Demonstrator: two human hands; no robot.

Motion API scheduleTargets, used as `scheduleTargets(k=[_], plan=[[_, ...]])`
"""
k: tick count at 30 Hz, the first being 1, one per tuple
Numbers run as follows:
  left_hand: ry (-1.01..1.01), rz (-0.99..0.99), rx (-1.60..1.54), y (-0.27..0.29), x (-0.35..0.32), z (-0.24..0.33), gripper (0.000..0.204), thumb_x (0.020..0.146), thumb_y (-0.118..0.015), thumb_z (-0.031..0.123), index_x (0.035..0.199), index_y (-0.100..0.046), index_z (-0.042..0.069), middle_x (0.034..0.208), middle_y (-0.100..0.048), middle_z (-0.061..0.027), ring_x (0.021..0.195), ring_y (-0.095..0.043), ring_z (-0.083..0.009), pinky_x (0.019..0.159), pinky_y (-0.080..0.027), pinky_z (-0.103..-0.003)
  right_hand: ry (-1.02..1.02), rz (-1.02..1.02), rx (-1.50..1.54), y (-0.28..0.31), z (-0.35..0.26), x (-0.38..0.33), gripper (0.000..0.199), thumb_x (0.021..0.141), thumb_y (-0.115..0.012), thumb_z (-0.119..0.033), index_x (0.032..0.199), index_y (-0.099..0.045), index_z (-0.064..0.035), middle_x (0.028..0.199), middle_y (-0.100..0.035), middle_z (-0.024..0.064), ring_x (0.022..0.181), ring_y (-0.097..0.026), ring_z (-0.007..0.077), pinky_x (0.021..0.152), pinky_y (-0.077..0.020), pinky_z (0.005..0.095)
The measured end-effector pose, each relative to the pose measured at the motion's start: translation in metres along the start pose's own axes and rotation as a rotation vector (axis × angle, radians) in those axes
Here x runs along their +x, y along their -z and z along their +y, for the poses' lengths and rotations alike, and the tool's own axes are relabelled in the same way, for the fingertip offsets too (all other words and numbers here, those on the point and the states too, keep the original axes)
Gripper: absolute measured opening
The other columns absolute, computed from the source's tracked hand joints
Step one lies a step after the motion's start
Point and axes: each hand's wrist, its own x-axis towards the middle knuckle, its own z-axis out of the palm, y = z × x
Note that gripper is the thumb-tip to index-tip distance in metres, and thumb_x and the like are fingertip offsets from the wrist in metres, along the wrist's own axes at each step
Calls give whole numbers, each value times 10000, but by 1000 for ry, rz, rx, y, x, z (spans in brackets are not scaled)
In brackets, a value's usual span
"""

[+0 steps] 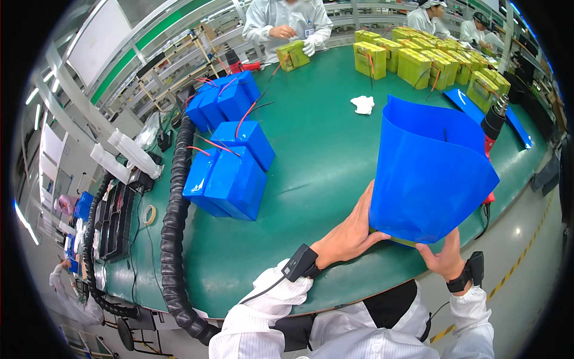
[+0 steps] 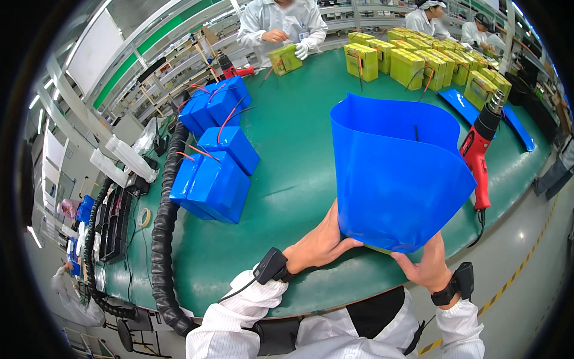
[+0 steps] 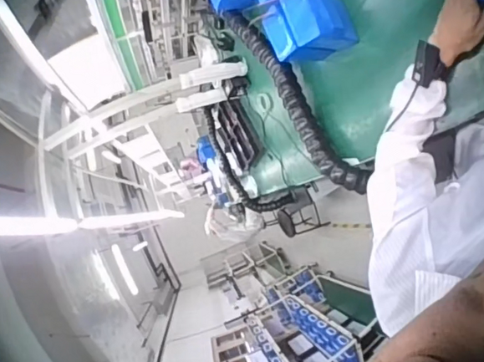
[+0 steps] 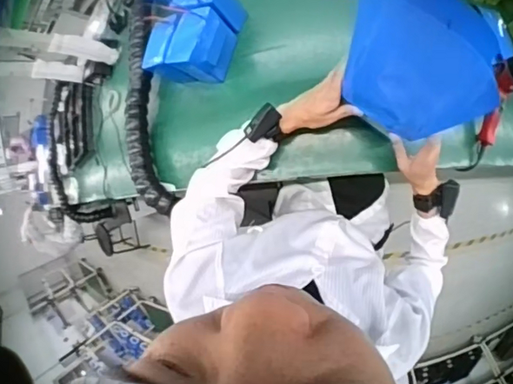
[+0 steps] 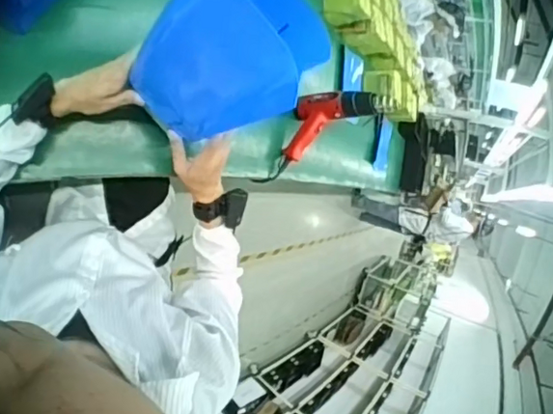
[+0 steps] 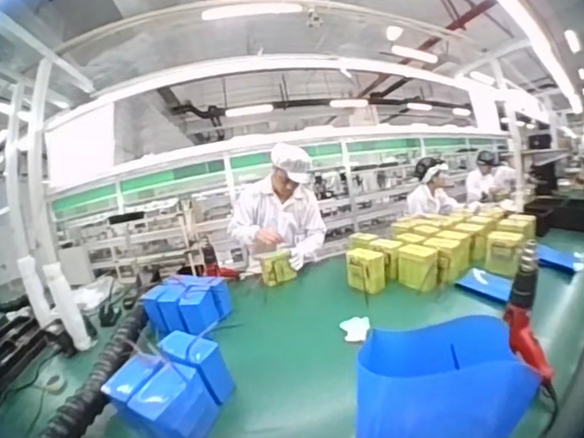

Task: Fitting blue plastic sleeves over battery components and using a heat gun to shrink the sleeves into place.

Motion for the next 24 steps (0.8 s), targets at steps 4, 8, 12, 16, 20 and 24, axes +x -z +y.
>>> scheduleTargets(k=[4,8,12,16,20,24], plan=[[-71,-3,13,0,1,-4,1032,884,-729,147,1558,36,-15,1620,-36,-289,1511,-86,-434,1231,-158,-483,22,-25,-46,-3,-1,0,762,780,-801,-144,1398,-400,49,1316,-516,237,1134,-554,427,967,-439,480],[-98,47,-145,-7,-2,-12,981,895,-718,171,1551,-15,-22,1619,-54,-285,1516,-78,-425,1227,-137,-490,-18,-1,10,-11,0,-4,778,767,-801,-207,1385,-410,59,1315,-505,254,1171,-520,437,1000,-408,495],[-27,92,-270,-22,-8,-27,943,910,-708,207,1535,-44,-33,1613,-88,-276,1518,-97,-399,1219,-140,-484,-12,-46,-40,-16,5,-16,878,785,-793,-318,1425,-327,61,1361,-455,254,1205,-499,420,1036,-376,508],[-139,158,-220,1,4,-24,987,898,-733,278,1532,-37,-17,1596,-158,-243,1499,-162,-350,1205,-167,-473,-96,184,162,-11,7,-9,1036,817,-769,-468,1483,-158,38,1441,-363,211,1261,-465,353,1071,-353,489],[-167,239,-625,11,42,16,1117,822,-818,349,1547,-37,16,1567,-224,-205,1451,-266,-325,1193,-201,-456,-286,508,567,-12,-16,39,988,813,-802,-472,1482,-254,5,1407,-437,162,1251,-496,272,1035,-418,422],[180,217,-735,4,46,23,1164,695,-926,218,1537,-148,13,1497,-361,-152,1379,-386,-263,1134,-335,-408,-445,299,810,-26,-18,41,650,816,-837,-227,1334,-524,8,1193,-636,88,1091,-611,220,959,-482,382]])
